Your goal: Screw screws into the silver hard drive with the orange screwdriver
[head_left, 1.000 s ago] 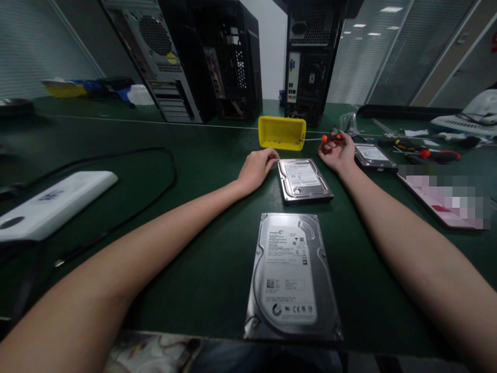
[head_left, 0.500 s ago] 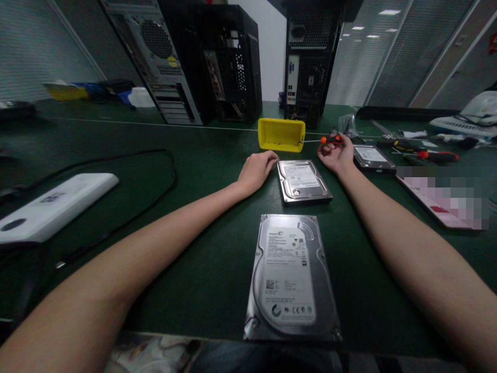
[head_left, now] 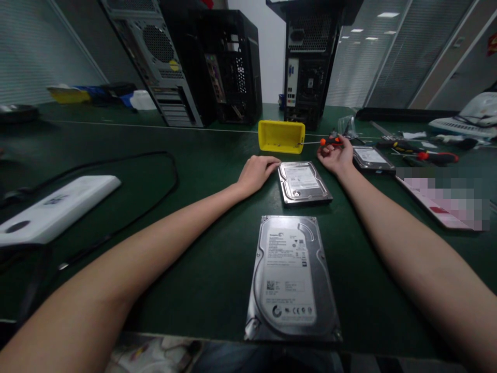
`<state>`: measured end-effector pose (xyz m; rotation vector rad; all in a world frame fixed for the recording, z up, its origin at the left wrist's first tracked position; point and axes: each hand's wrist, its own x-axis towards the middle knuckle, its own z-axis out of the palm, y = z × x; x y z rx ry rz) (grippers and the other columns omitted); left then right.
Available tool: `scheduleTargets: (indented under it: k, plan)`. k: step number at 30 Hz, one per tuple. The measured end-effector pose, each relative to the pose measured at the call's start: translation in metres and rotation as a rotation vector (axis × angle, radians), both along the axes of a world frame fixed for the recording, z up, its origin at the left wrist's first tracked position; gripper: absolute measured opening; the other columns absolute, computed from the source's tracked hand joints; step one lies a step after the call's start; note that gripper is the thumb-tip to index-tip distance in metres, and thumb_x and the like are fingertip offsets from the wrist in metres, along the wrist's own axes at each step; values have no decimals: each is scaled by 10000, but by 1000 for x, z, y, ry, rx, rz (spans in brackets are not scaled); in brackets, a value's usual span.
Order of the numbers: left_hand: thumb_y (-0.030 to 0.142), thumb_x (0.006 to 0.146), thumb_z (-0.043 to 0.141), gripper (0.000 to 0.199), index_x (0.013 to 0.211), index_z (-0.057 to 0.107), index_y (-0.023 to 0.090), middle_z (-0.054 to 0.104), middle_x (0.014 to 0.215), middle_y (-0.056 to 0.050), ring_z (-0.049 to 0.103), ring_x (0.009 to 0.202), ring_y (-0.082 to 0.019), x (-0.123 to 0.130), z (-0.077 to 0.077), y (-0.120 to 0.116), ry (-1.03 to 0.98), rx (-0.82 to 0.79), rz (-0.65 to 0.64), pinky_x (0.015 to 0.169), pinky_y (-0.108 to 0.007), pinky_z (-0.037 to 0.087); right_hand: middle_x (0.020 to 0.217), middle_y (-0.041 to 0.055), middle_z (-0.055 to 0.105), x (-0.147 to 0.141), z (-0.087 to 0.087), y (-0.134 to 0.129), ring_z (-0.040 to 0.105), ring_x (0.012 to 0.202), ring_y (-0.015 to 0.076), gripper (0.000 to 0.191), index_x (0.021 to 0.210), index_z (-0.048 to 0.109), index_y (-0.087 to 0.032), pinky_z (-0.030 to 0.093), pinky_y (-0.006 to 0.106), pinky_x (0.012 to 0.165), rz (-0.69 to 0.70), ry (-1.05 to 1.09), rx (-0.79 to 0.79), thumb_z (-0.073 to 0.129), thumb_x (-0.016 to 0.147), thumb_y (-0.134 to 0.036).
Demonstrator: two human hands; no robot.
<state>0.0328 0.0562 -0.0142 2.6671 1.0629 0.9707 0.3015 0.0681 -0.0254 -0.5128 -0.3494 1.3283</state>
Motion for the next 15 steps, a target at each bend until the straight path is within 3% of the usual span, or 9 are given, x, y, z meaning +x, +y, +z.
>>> scheduleTargets:
  k: [15]
  plan:
    - [298, 892, 581, 201, 978, 741, 212, 748, 981, -39, 678, 891, -192, 0, 0, 4, -78, 4, 26, 851, -305, 478, 466, -75, 366, 1, -1, 0, 405, 438, 86, 213, 764, 511, -218, 519, 244, 529, 2, -5, 14, 503, 857, -410]
